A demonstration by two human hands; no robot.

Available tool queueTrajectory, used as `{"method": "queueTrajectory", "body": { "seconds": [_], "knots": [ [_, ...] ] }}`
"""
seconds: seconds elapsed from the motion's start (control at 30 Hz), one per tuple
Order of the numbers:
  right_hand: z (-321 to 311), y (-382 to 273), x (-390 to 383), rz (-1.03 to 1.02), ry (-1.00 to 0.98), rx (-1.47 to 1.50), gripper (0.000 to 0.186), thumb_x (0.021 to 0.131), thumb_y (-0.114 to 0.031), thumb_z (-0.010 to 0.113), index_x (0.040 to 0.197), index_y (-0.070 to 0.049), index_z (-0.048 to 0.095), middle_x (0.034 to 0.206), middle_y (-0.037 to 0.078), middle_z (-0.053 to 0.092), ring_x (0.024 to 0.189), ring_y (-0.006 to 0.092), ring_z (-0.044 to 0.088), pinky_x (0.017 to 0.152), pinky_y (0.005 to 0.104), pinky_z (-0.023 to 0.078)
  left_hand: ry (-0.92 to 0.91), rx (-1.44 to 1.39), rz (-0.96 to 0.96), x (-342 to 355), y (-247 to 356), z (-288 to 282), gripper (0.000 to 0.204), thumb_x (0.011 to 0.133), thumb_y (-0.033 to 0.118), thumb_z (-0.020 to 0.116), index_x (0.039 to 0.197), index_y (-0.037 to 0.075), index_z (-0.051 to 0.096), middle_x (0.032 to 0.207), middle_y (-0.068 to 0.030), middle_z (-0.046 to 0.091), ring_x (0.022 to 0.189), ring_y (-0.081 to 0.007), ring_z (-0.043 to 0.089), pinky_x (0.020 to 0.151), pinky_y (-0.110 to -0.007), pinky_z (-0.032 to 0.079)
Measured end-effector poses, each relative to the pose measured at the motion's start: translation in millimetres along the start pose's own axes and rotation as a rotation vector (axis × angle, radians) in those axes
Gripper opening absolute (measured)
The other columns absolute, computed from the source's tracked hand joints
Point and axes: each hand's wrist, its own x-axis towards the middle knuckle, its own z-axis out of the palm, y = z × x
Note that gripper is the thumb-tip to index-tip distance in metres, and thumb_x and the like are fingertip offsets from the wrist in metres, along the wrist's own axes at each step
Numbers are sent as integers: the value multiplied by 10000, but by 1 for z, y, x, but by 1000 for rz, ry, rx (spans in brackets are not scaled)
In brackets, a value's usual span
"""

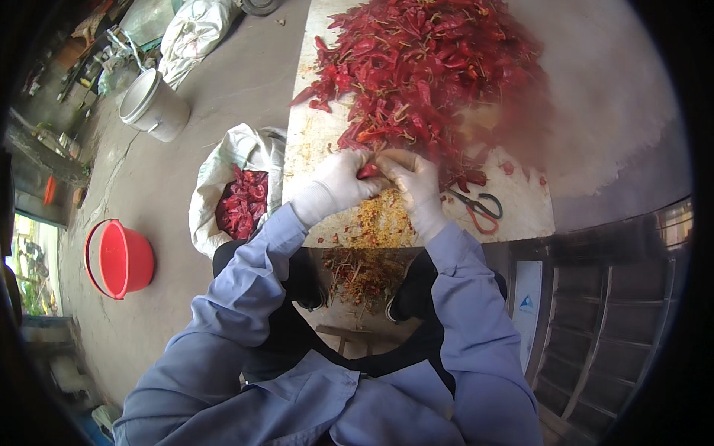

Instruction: The person sits at a table and repeatedly picks up dried red chilies, removes the stems by hand, and places the de-stemmed chilies into a sack. The stems are discarded onto the table surface.

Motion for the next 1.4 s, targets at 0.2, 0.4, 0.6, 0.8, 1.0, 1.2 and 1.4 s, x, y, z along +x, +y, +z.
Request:
{"method": "queueTrajectory", "body": {
  "seconds": [0.2,0.4,0.6,0.8,1.0,1.2,1.4],
  "knots": [
    [3,7,3,-46,10,89,216,914,5,735,1128,31,723,1052,97,759,914,139,714,838,266,575,-11,-201,28,6,-15,12,441,838,388,754,1047,4,700,899,-221,723,885,-382,713,795,-447,551],
    [12,-2,-3,-63,7,84,244,901,17,745,1144,23,724,1056,98,760,909,145,715,826,276,579,-183,-601,-151,1,-11,2,299,876,275,773,1035,32,702,819,-35,690,754,-119,640,677,-303,531],
    [16,-11,-6,-69,-75,207,239,910,-34,762,1144,1,726,1008,60,758,822,94,689,701,211,531,-270,-701,-209,-4,-4,-5,373,953,151,674,1283,-8,608,914,-56,701,707,-110,673,563,-232,532],
    [12,-15,-5,-126,-11,121,203,929,-97,762,1088,26,736,939,36,754,704,58,634,631,204,500,-167,-789,-178,-2,0,-1,326,974,140,669,1262,-4,619,913,-55,723,676,-134,721,514,-225,533],
    [17,-24,-11,-170,5,130,204,962,-153,731,1057,27,729,923,56,757,609,41,578,562,186,444,-66,-664,-123,-4,6,4,211,996,140,659,1153,-1,671,793,-26,689,561,-86,621,487,-222,509],
    [19,-31,-17,-101,-14,122,219,968,-192,729,1046,13,725,873,40,739,539,20,505,500,181,383,-172,-640,-31,-9,-3,-2,169,994,148,688,1069,-3,682,707,-12,640,522,-61,559,492,-238,491],
    [16,-21,-15,46,-134,286,187,980,-165,704,1040,12,718,818,32,705,522,29,494,490,185,384,-155,-310,315,-15,-10,-15,142,955,141,739,1006,14,699,637,-13,627,489,-64,555,493,-256,489]
  ]
}}
